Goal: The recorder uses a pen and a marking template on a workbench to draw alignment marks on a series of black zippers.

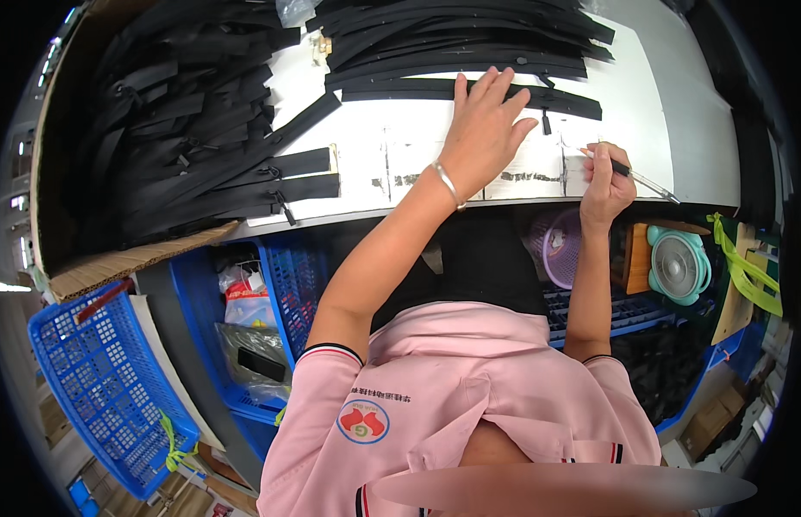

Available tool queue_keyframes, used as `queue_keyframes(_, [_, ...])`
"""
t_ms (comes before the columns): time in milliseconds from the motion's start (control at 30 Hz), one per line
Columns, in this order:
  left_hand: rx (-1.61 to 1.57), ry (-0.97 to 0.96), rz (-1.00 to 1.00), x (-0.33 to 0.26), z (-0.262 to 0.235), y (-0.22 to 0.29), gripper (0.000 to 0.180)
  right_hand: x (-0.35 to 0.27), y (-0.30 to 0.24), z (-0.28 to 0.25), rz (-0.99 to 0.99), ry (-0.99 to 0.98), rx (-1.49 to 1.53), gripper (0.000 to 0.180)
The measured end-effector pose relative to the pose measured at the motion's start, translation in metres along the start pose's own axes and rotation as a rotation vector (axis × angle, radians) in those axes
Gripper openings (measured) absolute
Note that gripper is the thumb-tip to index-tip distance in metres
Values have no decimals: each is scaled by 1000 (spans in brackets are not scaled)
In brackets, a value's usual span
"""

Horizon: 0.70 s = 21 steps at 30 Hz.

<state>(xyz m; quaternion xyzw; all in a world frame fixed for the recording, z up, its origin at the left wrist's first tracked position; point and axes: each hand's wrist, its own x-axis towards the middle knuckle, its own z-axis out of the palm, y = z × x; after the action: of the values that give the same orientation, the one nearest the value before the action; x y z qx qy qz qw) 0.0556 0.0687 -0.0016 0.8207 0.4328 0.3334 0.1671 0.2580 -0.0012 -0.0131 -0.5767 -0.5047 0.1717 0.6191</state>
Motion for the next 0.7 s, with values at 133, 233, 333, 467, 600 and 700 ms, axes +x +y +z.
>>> queue_keyframes(133, [111, 65, -48, -27, -45, -8, 34, 0, 5, -2, -5, -13, -24, 16])
queue_keyframes(233, [372, 186, -82, -59, -87, -50, 37, 1, 2, 0, -39, -3, -17, 14])
queue_keyframes(333, [612, 216, -275, -88, -129, -94, 43, 2, 0, 0, -19, -21, -36, 13])
queue_keyframes(467, [514, 262, -362, -98, -153, -127, 23, 4, -1, 3, -36, -23, -36, 12])
queue_keyframes(600, [533, 291, -259, -81, -149, -116, 17, 4, 3, 2, -43, -22, -47, 12])
queue_keyframes(700, [474, 297, -124, -64, -130, -72, 19, 2, -1, 5, -92, 2, -99, 10])
